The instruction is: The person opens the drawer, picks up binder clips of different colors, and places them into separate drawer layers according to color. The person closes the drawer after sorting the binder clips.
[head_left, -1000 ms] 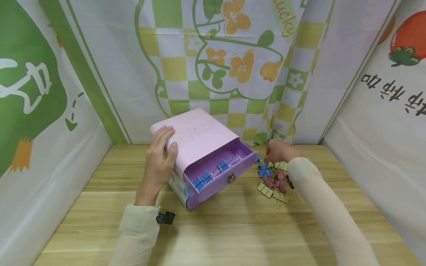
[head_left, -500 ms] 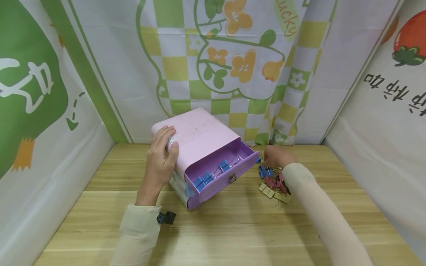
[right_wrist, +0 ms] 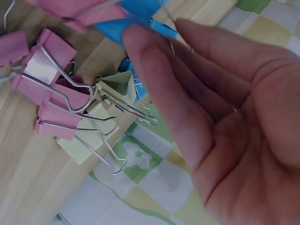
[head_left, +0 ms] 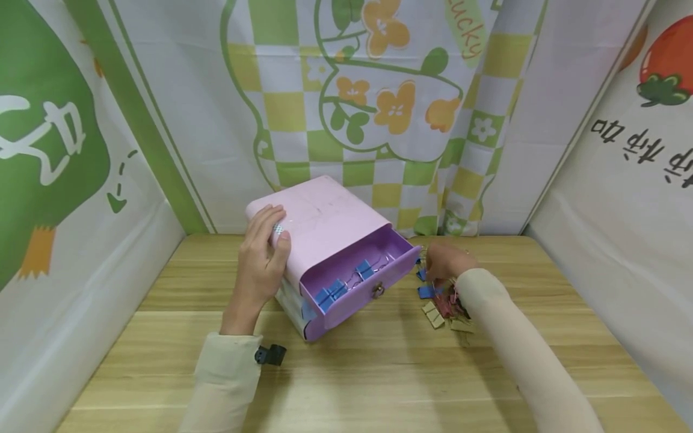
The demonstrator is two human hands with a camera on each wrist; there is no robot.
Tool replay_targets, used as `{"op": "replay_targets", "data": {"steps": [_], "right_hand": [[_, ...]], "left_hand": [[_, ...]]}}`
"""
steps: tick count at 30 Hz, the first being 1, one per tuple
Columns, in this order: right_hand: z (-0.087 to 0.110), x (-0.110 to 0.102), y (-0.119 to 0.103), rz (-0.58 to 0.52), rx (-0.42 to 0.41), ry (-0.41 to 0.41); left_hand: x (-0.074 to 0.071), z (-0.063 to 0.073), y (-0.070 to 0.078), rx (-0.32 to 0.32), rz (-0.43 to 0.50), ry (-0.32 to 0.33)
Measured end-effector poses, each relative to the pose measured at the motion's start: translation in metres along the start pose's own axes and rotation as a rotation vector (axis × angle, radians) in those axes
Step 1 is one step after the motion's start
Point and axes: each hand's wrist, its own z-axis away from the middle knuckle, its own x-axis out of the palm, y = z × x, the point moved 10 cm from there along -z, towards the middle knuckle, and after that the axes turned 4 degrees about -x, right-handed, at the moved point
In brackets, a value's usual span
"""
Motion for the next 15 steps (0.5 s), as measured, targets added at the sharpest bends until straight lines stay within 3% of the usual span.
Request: {"op": "replay_targets", "data": {"steps": [4,10,15], "right_hand": [[0.003,0.008,-0.002,-0.077,-0.007,-0.072],[0.004,0.03,-0.003,-0.329,-0.047,-0.218],[0.006,0.042,-0.004,-0.467,-0.083,-0.288]], "left_hand": [[0.0,0.0,0.001,-0.004,0.004,-0.003],[0.0,0.0,0.001,-0.01,0.002,-0.01],[-0.001,0.0,0.0,-0.019,-0.007,-0.013]]}}
